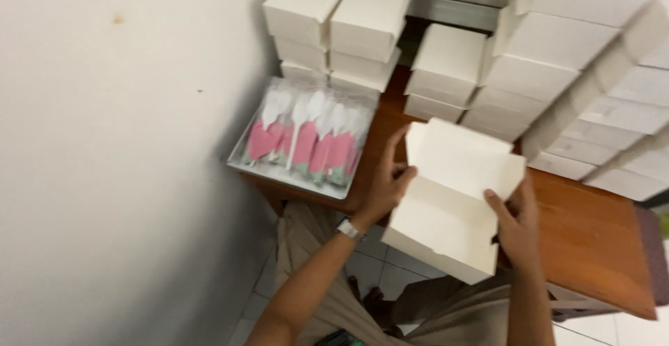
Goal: Placing individual wrapped spoons into small white cardboard boxes and stacking them.
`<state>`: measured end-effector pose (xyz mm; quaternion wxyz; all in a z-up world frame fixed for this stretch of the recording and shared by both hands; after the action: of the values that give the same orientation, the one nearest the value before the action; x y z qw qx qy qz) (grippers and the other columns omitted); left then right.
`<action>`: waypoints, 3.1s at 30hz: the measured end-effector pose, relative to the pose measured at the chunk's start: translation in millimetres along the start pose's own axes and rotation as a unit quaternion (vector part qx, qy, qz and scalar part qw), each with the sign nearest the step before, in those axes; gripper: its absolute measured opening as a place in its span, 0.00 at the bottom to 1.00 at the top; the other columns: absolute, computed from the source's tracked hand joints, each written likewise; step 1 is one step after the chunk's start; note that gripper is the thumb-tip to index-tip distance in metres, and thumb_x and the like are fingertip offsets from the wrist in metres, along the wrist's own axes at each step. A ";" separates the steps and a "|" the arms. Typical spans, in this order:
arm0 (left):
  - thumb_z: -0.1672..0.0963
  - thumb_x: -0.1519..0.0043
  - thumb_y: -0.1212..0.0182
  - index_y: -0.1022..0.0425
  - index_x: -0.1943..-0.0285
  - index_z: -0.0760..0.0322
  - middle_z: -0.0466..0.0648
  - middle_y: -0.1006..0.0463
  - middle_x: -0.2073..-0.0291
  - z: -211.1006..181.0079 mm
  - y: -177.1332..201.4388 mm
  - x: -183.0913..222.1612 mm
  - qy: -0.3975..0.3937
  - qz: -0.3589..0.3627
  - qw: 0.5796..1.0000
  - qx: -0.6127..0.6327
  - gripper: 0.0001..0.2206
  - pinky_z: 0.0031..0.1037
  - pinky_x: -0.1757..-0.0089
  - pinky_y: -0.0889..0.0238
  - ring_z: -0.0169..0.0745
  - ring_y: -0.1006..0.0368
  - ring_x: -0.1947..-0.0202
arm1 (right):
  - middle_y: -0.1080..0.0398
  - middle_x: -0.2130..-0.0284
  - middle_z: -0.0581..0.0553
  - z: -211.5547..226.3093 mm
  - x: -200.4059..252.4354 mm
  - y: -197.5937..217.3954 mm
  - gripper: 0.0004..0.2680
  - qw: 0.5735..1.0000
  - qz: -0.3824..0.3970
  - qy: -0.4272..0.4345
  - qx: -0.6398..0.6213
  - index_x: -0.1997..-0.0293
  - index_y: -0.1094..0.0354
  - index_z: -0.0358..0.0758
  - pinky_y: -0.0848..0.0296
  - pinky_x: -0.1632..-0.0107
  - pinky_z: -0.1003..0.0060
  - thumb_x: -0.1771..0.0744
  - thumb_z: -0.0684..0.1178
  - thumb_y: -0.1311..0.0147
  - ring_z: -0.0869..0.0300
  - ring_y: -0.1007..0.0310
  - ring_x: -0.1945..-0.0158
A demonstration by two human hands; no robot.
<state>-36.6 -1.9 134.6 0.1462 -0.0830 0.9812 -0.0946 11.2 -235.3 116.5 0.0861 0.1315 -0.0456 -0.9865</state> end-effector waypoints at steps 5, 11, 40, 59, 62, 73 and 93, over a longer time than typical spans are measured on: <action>0.60 0.31 0.51 0.59 0.19 0.54 0.42 0.29 0.69 11.6 13.0 0.0 -0.122 -0.057 0.988 -0.070 0.31 0.16 0.80 0.53 0.25 0.48 0.84 | 0.36 0.42 0.42 64.1 1.7 -30.3 0.25 0.993 -0.022 -0.094 0.074 0.25 0.57 0.49 0.40 0.86 0.56 0.32 0.37 0.53 0.50 0.32 0.54; 0.56 0.28 0.59 0.57 0.20 0.54 0.47 0.50 0.21 5.4 13.5 2.2 -0.156 -0.043 0.979 -0.126 0.26 0.21 0.72 0.42 0.25 0.48 0.83 | 0.37 0.44 0.29 -51.1 -61.2 36.4 0.16 0.981 0.036 -0.180 0.061 0.34 0.44 0.36 0.32 0.73 0.23 0.30 0.39 0.51 0.30 0.33 0.50; 0.57 0.44 0.39 0.32 0.73 0.58 0.45 0.31 0.75 159.6 10.2 -14.7 -0.286 -0.040 0.831 -0.476 0.07 0.37 0.52 0.40 0.44 0.34 0.65 | 0.24 0.67 0.33 54.1 -108.0 -416.8 0.29 0.703 0.331 0.189 0.601 0.63 0.25 0.33 0.23 0.60 0.48 0.33 0.78 0.55 0.40 0.19 0.58; 0.54 0.34 0.44 0.34 0.46 0.68 0.65 0.23 0.64 27.5 23.1 -0.8 -0.127 -0.085 0.972 -0.178 0.13 0.45 0.63 0.32 0.65 0.23 0.60 | 0.26 0.58 0.41 107.5 -161.1 -270.2 0.11 0.964 0.215 0.157 0.011 0.47 0.34 0.37 0.28 0.52 0.65 0.34 0.37 0.44 0.59 0.28 0.57; 0.51 0.32 0.48 0.38 0.42 0.60 0.51 0.24 0.57 33.4 25.4 -4.4 -0.083 -0.055 0.987 -0.126 0.14 0.33 0.59 0.35 0.44 0.26 0.59 | 0.25 0.57 0.46 141.9 -143.8 -202.7 0.08 0.969 0.219 0.116 -0.001 0.47 0.36 0.38 0.25 0.49 0.71 0.31 0.38 0.43 0.63 0.26 0.53; 0.54 0.32 0.43 0.47 0.36 0.56 0.61 0.25 0.50 33.9 18.8 -8.1 0.008 -0.114 0.993 0.016 0.20 0.37 0.55 0.30 0.49 0.26 0.55 | 0.24 0.60 0.44 111.0 -76.8 -48.2 0.13 0.970 0.219 -0.027 0.099 0.47 0.31 0.36 0.25 0.53 0.66 0.36 0.36 0.38 0.63 0.26 0.58; 0.51 0.28 0.52 0.47 0.33 0.61 0.60 0.30 0.44 33.7 22.7 -6.7 -0.012 -0.146 0.989 0.021 0.19 0.43 0.47 0.33 0.46 0.29 0.49 | 0.20 0.56 0.38 37.3 -40.9 -84.5 0.13 0.860 0.361 -0.111 0.343 0.41 0.31 0.43 0.22 0.57 0.58 0.33 0.45 0.43 0.49 0.20 0.59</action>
<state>-23.2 15.9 99.9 0.1447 -0.2238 0.9544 -0.1346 26.8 -142.4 153.2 0.3802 0.0170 -0.4344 -0.8164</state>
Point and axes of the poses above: each hand's wrist, its own x-axis away from the middle knuckle, its own y-axis out of the back of the hand, z = x × y, the point moved 6 cm from there along -x, towards the middle knuckle
